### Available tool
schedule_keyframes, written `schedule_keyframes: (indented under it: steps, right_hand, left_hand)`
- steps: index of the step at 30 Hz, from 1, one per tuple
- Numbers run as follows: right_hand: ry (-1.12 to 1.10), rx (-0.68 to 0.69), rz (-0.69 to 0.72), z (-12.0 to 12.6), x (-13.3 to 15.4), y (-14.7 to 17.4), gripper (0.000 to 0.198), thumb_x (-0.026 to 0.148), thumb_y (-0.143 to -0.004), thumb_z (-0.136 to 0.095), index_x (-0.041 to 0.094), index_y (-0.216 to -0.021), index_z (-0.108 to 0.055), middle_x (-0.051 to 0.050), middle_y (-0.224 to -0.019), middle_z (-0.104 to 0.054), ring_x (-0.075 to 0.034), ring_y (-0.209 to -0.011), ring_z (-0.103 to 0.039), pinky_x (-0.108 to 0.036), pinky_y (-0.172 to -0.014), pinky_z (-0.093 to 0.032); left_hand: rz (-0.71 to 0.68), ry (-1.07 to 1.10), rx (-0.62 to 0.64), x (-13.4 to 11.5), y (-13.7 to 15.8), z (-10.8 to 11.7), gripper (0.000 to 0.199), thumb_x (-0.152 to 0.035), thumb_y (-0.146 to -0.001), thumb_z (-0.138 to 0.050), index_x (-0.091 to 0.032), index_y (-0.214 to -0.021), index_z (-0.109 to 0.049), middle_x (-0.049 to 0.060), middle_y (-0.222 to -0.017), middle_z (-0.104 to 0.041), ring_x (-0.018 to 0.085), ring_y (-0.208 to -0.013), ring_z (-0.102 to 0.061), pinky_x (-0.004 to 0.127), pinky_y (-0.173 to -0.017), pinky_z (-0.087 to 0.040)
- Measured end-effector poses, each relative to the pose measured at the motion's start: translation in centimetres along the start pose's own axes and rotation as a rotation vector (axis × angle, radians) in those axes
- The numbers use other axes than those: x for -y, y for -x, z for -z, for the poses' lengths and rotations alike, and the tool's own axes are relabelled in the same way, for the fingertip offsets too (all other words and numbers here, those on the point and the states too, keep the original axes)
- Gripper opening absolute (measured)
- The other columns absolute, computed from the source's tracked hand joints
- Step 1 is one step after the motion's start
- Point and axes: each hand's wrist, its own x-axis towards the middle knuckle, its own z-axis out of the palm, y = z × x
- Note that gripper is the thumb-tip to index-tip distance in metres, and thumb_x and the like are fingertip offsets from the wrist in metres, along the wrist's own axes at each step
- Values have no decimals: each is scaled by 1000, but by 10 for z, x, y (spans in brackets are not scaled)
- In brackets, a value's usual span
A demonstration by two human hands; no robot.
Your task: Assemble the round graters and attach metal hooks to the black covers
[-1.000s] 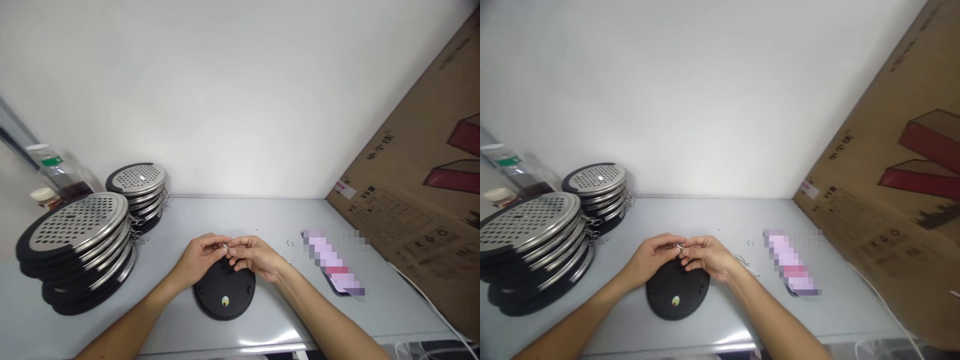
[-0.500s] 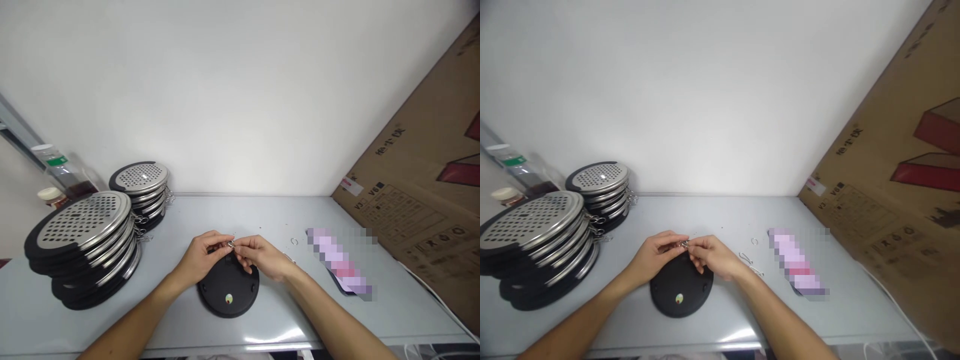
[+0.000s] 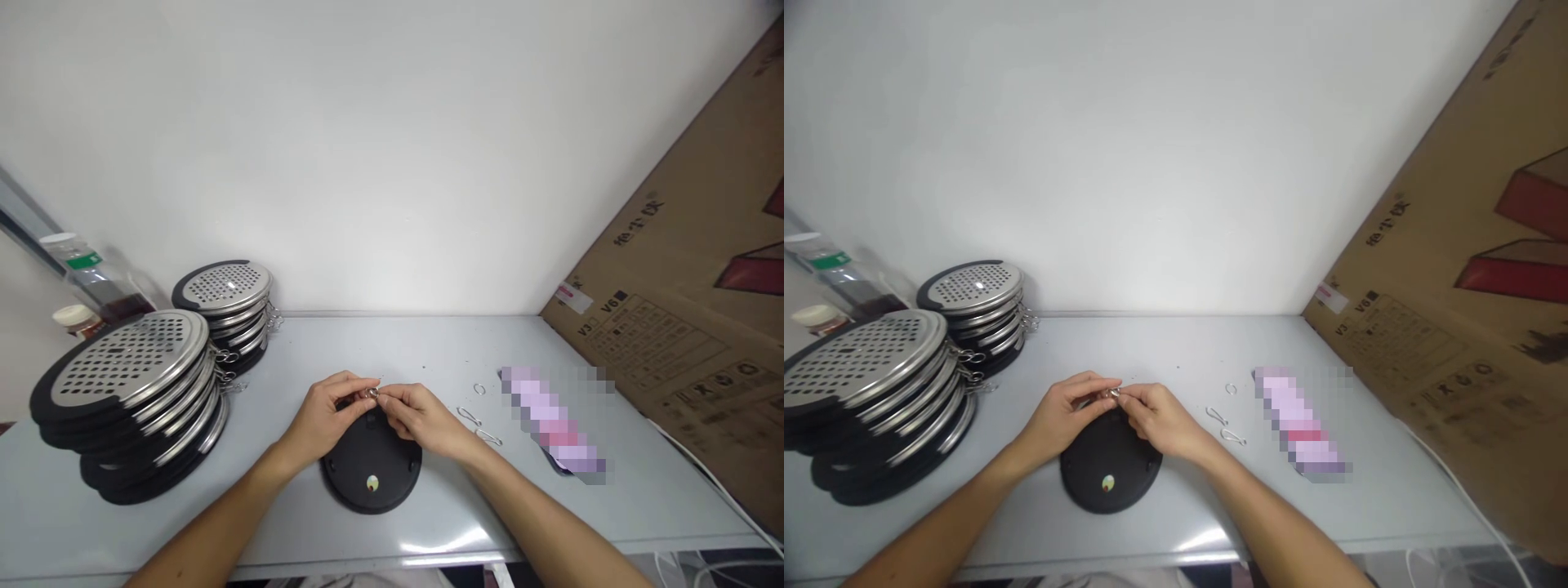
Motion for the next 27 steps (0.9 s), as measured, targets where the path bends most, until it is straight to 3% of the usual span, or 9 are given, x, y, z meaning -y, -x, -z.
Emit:
schedule_keyframes:
  steps: [11,21,24,27]
  right_hand:
    - [25,-63,54,-3,-3,1,40,53,-90,-55,19,-69,-51,8,-56,-26,-7,-47,-22,-24,-44,-17]
    - [-219,22,-53,2,4,3,33,47,-84,-65,14,-80,-63,10,-55,-25,-5,-47,-16,-24,-44,-10]
    - [-194,43,-63,5,1,1,35,49,-85,-65,14,-85,-65,10,-55,-24,-5,-47,-17,-24,-44,-11]
    - [-61,-35,-24,3,-3,-1,36,51,-88,-61,15,-87,-65,10,-53,-26,-6,-45,-21,-23,-43,-14]
  left_hand:
    - [-1,75,28,-4,1,1,24,-27,-88,-66,-24,-110,-74,4,-96,-68,18,-92,-64,28,-83,-50]
    - [25,128,53,-8,-1,13,26,-27,-89,-63,-22,-112,-72,4,-95,-62,16,-90,-62,28,-85,-51]
    - [26,125,-2,-6,-3,16,27,-28,-88,-63,-22,-114,-71,4,-99,-63,16,-94,-62,27,-87,-51]
    - [43,83,-71,-7,-5,16,24,-30,-89,-62,-22,-109,-72,4,-103,-66,17,-97,-63,26,-85,-52]
